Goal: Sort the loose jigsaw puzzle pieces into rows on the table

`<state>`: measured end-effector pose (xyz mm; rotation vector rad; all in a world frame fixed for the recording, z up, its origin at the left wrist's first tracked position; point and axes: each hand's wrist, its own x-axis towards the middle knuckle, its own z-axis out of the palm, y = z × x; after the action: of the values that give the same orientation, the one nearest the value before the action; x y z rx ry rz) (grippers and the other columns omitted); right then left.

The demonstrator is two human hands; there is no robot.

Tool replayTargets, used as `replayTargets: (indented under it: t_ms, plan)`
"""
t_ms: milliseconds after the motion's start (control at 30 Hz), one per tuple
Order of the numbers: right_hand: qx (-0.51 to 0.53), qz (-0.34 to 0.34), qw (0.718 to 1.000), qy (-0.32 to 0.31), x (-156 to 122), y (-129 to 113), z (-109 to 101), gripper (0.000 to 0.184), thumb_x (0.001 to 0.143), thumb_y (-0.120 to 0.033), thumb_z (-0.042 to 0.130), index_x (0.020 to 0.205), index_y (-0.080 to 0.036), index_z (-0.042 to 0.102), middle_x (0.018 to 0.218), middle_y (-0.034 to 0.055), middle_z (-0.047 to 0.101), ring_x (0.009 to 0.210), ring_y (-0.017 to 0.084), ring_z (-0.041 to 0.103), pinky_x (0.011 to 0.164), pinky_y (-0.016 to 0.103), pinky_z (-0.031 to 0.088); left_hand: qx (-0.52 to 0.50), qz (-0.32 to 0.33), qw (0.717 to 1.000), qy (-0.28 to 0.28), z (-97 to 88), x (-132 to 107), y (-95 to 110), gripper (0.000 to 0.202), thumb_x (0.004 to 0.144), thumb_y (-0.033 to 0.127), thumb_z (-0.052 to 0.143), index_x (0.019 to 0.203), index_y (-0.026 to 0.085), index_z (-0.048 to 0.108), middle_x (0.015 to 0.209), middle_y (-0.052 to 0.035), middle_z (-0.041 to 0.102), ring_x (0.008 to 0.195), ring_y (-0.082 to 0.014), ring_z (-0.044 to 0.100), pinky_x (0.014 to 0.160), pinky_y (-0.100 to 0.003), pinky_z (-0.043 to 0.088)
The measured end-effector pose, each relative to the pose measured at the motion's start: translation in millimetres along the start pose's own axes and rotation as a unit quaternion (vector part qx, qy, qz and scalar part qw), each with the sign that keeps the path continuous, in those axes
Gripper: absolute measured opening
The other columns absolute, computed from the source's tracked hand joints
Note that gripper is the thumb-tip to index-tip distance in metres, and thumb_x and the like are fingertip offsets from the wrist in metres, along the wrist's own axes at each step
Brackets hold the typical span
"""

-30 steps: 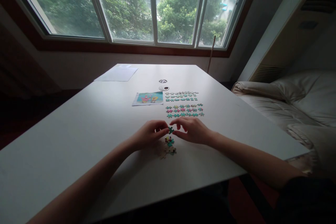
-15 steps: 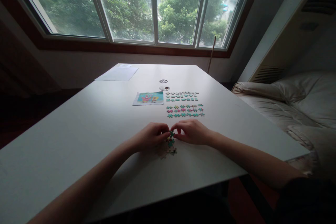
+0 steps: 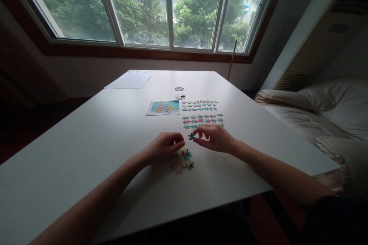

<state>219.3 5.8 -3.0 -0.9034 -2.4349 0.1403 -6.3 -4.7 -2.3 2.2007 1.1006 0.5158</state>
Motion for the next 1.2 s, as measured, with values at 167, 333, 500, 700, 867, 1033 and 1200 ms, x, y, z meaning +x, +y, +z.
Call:
replayTargets:
  t_ms: [167, 333, 500, 700, 867, 1033, 1200]
  plan:
    - [-0.002, 0.046, 0.998, 0.044, 2.6, 9.0, -10.1, 0.018, 0.081, -0.033, 0.056, 0.09, -0.019, 0.063, 0.073, -0.0002, 0.063, 0.057, 0.008, 0.051, 0.06, 0.021, 0.04, 0.006, 0.001, 1.0, 0.006, 0.2, -1.3, -2.6, 0.024, 0.081, 0.035, 0.048, 0.075, 0.015, 0.061, 0.061, 0.0027, 0.052, 0.054, -0.0096, 0.041, 0.052, -0.02, 0.034]
    - [-0.001, 0.068, 0.996, 0.057, 2.3, 17.7, -13.0, 0.02, 0.079, -0.032, 0.057, 0.092, -0.018, 0.063, 0.071, 0.0003, 0.063, 0.056, 0.008, 0.051, 0.06, 0.021, 0.04, 0.009, 0.002, 1.0, 0.005, 0.8, -0.6, -3.3, 0.023, 0.081, 0.034, 0.048, 0.074, 0.015, 0.061, 0.061, 0.0026, 0.053, 0.054, -0.0096, 0.042, 0.052, -0.02, 0.034]
    - [-0.001, 0.066, 0.997, 0.047, 1.4, 19.5, -8.8, 0.02, 0.079, -0.033, 0.057, 0.093, -0.02, 0.063, 0.072, -0.0003, 0.064, 0.057, 0.008, 0.053, 0.06, 0.021, 0.041, 0.01, 0.004, 1.0, -0.002, 0.3, -0.4, -1.3, 0.022, 0.081, 0.032, 0.048, 0.073, 0.015, 0.06, 0.06, 0.0029, 0.053, 0.054, -0.0096, 0.042, 0.053, -0.02, 0.034]
    - [0.002, 0.075, 0.996, 0.04, 0.9, 18.8, -8.2, 0.019, 0.079, -0.032, 0.057, 0.093, -0.02, 0.063, 0.07, -0.0013, 0.064, 0.056, 0.007, 0.053, 0.059, 0.021, 0.04, 0.01, 0.006, 1.0, -0.012, 0.3, -2.0, 0.2, 0.022, 0.082, 0.032, 0.047, 0.074, 0.015, 0.06, 0.06, 0.0026, 0.054, 0.054, -0.0097, 0.043, 0.053, -0.02, 0.034]
    - [-0.001, 0.081, 0.996, 0.024, 1.7, 17.9, -10.6, 0.02, 0.079, -0.032, 0.057, 0.094, -0.02, 0.063, 0.07, -0.0015, 0.064, 0.056, 0.007, 0.052, 0.06, 0.021, 0.039, 0.006, 0.009, 0.999, -0.046, -2.1, -2.9, 0.0, 0.023, 0.082, 0.034, 0.049, 0.076, 0.016, 0.062, 0.06, 0.0023, 0.056, 0.054, -0.0095, 0.045, 0.052, -0.02, 0.035]
    - [-0.006, 0.103, 0.989, -0.107, 2.5, 22.8, -18.1, 0.021, 0.079, -0.032, 0.056, 0.095, -0.021, 0.063, 0.068, -0.0011, 0.062, 0.054, 0.008, 0.05, 0.055, 0.02, 0.035, 0.0, 0.001, 0.997, -0.077, -6.5, -5.3, 1.2, 0.024, 0.081, 0.036, 0.051, 0.079, 0.017, 0.064, 0.063, 0.0017, 0.058, 0.056, -0.0102, 0.048, 0.052, -0.019, 0.035]
    - [0.004, 0.128, 0.973, -0.193, 0.1, 30.5, -20.2, 0.023, 0.08, -0.029, 0.055, 0.101, -0.021, 0.061, 0.061, -0.0019, 0.057, 0.051, 0.008, 0.047, 0.05, 0.02, 0.029, -0.001, -0.009, 0.997, -0.081, -7.9, -6.5, 3.6, 0.023, 0.081, 0.035, 0.051, 0.08, 0.017, 0.065, 0.064, 0.001, 0.058, 0.057, -0.0111, 0.049, 0.053, -0.019, 0.036]
